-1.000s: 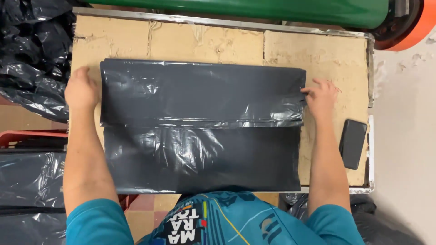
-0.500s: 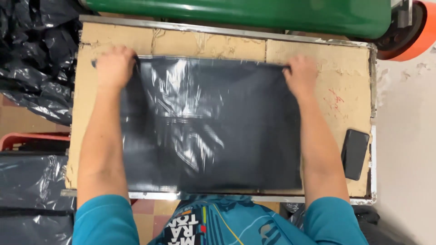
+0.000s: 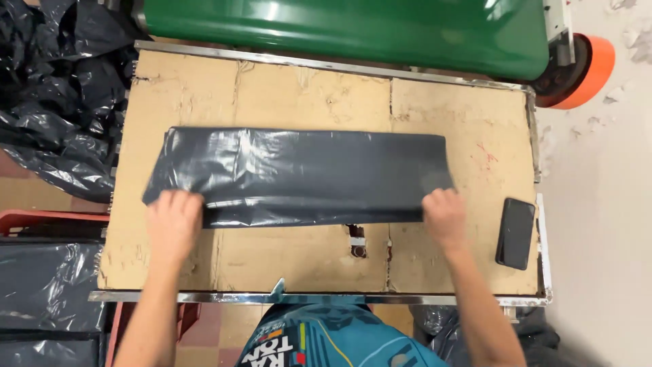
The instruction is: Catching plastic bags from a production line, smoothing them out, folding them into a smaller size, and stacking them neatly into a collection bin.
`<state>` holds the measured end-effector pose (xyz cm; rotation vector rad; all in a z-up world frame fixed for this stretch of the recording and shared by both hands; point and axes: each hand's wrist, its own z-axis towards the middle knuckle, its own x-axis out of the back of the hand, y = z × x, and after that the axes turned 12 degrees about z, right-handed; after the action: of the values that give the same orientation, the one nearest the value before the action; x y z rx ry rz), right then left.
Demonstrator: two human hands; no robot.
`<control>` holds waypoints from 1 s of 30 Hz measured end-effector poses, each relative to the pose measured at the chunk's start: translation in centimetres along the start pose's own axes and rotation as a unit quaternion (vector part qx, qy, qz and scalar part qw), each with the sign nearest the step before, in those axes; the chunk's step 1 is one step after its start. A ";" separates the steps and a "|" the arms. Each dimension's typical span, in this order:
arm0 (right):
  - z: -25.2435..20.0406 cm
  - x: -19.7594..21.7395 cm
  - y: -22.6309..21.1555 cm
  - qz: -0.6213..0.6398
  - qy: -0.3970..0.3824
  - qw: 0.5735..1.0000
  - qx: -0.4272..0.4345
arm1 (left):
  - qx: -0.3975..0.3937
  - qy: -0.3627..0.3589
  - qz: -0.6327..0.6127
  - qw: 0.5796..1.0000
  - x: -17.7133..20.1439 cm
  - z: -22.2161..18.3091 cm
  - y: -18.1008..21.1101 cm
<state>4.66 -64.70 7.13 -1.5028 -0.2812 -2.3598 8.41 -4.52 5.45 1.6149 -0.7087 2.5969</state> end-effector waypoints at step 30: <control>10.9 -7.2 -11.8 0.089 -0.122 0.968 -0.203 | 0.090 -0.120 -0.153 0.977 -0.7 10.9 16.7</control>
<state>12.22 -48.86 5.35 -1.9159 0.2911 -2.1772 14.10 -23.45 2.61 1.9319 -0.2047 2.3287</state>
